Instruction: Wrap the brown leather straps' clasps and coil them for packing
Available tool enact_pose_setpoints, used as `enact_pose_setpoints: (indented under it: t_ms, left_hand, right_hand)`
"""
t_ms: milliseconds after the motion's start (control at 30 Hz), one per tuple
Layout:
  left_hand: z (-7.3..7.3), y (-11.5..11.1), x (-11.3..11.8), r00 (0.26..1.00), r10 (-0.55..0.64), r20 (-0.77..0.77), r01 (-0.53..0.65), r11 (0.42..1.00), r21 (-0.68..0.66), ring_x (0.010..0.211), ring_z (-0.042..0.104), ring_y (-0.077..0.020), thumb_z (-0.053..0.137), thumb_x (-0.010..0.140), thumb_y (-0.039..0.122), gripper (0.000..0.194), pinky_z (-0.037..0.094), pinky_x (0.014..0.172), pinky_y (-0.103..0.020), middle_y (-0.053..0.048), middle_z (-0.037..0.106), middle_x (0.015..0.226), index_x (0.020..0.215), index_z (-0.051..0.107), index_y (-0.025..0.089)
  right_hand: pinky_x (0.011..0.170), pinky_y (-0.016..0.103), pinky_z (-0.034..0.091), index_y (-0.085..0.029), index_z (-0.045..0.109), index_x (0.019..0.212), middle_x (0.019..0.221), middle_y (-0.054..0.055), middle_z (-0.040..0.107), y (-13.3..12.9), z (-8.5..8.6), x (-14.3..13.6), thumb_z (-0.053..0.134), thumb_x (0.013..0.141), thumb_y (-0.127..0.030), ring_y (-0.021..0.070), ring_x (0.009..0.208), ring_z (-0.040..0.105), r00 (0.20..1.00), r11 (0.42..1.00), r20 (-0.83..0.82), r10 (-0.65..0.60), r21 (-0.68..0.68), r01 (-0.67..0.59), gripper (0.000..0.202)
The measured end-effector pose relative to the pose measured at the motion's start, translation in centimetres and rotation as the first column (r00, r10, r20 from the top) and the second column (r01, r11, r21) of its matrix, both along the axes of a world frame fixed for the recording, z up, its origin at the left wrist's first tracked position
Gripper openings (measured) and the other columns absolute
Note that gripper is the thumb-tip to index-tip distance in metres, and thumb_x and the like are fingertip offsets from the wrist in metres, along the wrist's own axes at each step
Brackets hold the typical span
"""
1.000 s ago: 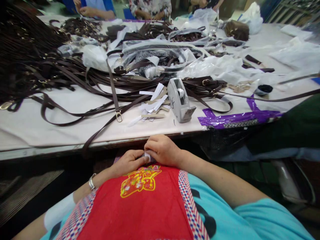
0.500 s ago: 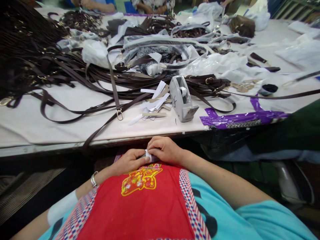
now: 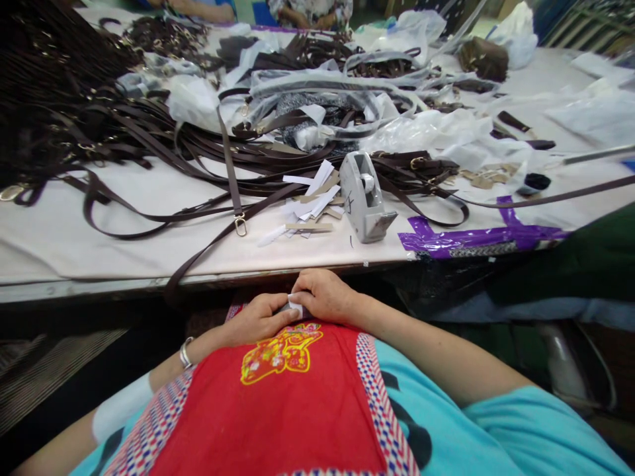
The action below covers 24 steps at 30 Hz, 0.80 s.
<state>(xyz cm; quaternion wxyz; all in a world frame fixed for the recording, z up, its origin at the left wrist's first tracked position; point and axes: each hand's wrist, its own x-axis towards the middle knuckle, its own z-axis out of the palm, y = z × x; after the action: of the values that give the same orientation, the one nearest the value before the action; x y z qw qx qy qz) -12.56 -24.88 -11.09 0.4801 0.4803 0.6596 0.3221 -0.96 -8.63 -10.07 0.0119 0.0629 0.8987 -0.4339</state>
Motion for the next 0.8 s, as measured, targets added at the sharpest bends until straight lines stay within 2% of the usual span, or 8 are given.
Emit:
enact_pose_setpoints:
  t_ms: [133, 267, 367, 467, 533, 633, 800]
  left_hand:
    - [0.1, 0.2, 0.1, 0.997, -0.002, -0.083, 0.003, 1.0, 0.013, 0.075, 0.06, -0.0168, 0.048, 0.094, 0.043, 0.035, 0.044, 0.068, -0.026, -0.002, 0.07, 0.086, 0.095, 0.069, 0.016]
    - [0.2, 0.3, 0.1, 0.977, 0.038, -0.21, -0.039, 0.999, 0.002, 0.07, 0.058, -0.0169, 0.05, 0.092, 0.046, 0.034, 0.041, 0.062, -0.027, -0.003, 0.066, 0.08, 0.088, 0.063, 0.015]
    - [0.2, 0.2, 0.1, 0.989, 0.005, -0.146, 0.0, 0.999, 0.039, 0.073, 0.058, -0.0169, 0.05, 0.092, 0.042, 0.031, 0.042, 0.066, -0.027, -0.003, 0.066, 0.083, 0.09, 0.064, 0.015]
    - [0.0, 0.0, 0.0, 0.995, 0.052, -0.081, -0.049, 0.998, 0.041, 0.074, 0.057, -0.0169, 0.049, 0.092, 0.039, 0.03, 0.044, 0.068, -0.026, -0.002, 0.067, 0.083, 0.092, 0.066, 0.015]
    - [-0.1, -0.1, 0.0, 0.994, 0.086, -0.064, -0.084, 0.996, 0.037, 0.074, 0.057, -0.0168, 0.049, 0.092, 0.039, 0.029, 0.045, 0.069, -0.026, -0.002, 0.066, 0.083, 0.093, 0.066, 0.015]
    - [-0.3, -0.1, 0.0, 0.995, 0.084, -0.058, -0.083, 0.996, 0.026, 0.075, 0.056, -0.0168, 0.049, 0.091, 0.039, 0.03, 0.045, 0.069, -0.026, -0.003, 0.066, 0.084, 0.093, 0.066, 0.015]
    - [-0.3, 0.0, 0.1, 0.991, 0.034, -0.128, -0.034, 0.999, 0.004, 0.073, 0.057, -0.0169, 0.048, 0.092, 0.039, 0.029, 0.042, 0.065, -0.026, -0.004, 0.065, 0.082, 0.086, 0.062, 0.014]
  right_hand:
    - [0.066, 0.026, 0.043, -0.015, 0.066, 0.074, 0.075, 0.003, 0.064, -1.0, -0.5, 0.5, 0.063, 0.087, -0.017, 0.0142, 0.072, 0.057, 0.992, 0.992, -0.067, -0.103, 0.061, 0.107, 0.014]
    - [0.068, 0.027, 0.043, -0.016, 0.065, 0.072, 0.075, 0.004, 0.064, -1.0, -0.7, 0.7, 0.062, 0.087, -0.018, 0.015, 0.073, 0.057, 0.986, 0.991, -0.117, -0.116, 0.056, 0.123, 0.015]
    - [0.07, 0.027, 0.046, -0.016, 0.069, 0.078, 0.078, 0.003, 0.068, -0.3, -0.6, 0.7, 0.059, 0.088, -0.019, 0.0147, 0.073, 0.06, 0.994, 0.99, -0.029, -0.105, -0.099, 0.101, 0.014]
    - [0.072, 0.027, 0.049, -0.016, 0.072, 0.092, 0.087, 0.004, 0.072, 0.6, -0.7, 1.0, 0.057, 0.088, -0.022, 0.0156, 0.078, 0.064, 0.986, 0.95, 0.077, -0.149, -0.264, 0.164, 0.017]
    - [0.073, 0.028, 0.05, -0.016, 0.074, 0.09, 0.087, 0.004, 0.072, 0.9, -0.8, 1.2, 0.059, 0.086, -0.022, 0.0164, 0.079, 0.065, 0.984, 0.945, 0.077, -0.164, -0.273, 0.179, 0.016]
    - [0.075, 0.028, 0.05, -0.017, 0.075, 0.082, 0.085, 0.005, 0.071, 0.9, -0.9, 1.3, 0.064, 0.08, -0.02, 0.0168, 0.08, 0.065, 0.983, 0.958, 0.032, -0.182, -0.218, 0.184, 0.011]
    - [0.066, 0.026, 0.049, -0.017, 0.074, 0.075, 0.077, 0.003, 0.071, -0.1, -0.9, 1.0, 0.067, 0.077, -0.021, 0.0158, 0.072, 0.064, 0.943, 0.91, 0.15, -0.297, -0.253, 0.327, 0.008]
